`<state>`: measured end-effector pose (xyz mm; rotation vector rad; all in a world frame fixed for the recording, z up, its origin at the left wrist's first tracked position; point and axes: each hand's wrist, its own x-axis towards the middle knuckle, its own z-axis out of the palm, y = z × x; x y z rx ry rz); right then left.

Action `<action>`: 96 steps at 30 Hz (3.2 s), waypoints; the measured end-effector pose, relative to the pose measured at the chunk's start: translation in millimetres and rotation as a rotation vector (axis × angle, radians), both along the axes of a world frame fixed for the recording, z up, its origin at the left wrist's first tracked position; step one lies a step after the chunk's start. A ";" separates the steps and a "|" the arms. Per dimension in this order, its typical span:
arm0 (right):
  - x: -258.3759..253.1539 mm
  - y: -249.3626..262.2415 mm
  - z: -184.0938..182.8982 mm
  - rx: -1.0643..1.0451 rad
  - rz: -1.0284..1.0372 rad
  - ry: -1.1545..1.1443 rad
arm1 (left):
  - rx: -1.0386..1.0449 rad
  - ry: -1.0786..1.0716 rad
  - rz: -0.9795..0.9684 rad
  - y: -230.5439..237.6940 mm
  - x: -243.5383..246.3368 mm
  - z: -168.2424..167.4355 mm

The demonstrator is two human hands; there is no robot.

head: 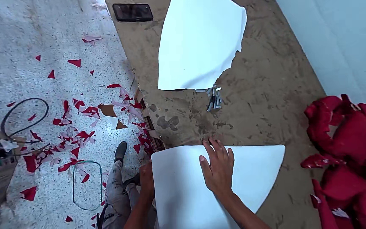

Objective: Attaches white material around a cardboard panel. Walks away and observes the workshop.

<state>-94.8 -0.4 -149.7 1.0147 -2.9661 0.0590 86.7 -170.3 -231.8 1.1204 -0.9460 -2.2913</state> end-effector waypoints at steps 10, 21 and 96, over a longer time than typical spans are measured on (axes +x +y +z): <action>50.1 -7.8 86.7 -0.355 -0.174 -0.013 | -0.030 0.111 -0.067 29.5 7.2 130.7; 191.3 134.5 242.1 -2.063 -0.711 0.107 | -0.645 1.376 -0.978 211.0 -53.5 340.1; 396.2 257.9 2.4 -1.204 -1.731 0.646 | -1.208 1.567 -2.179 305.3 20.7 92.0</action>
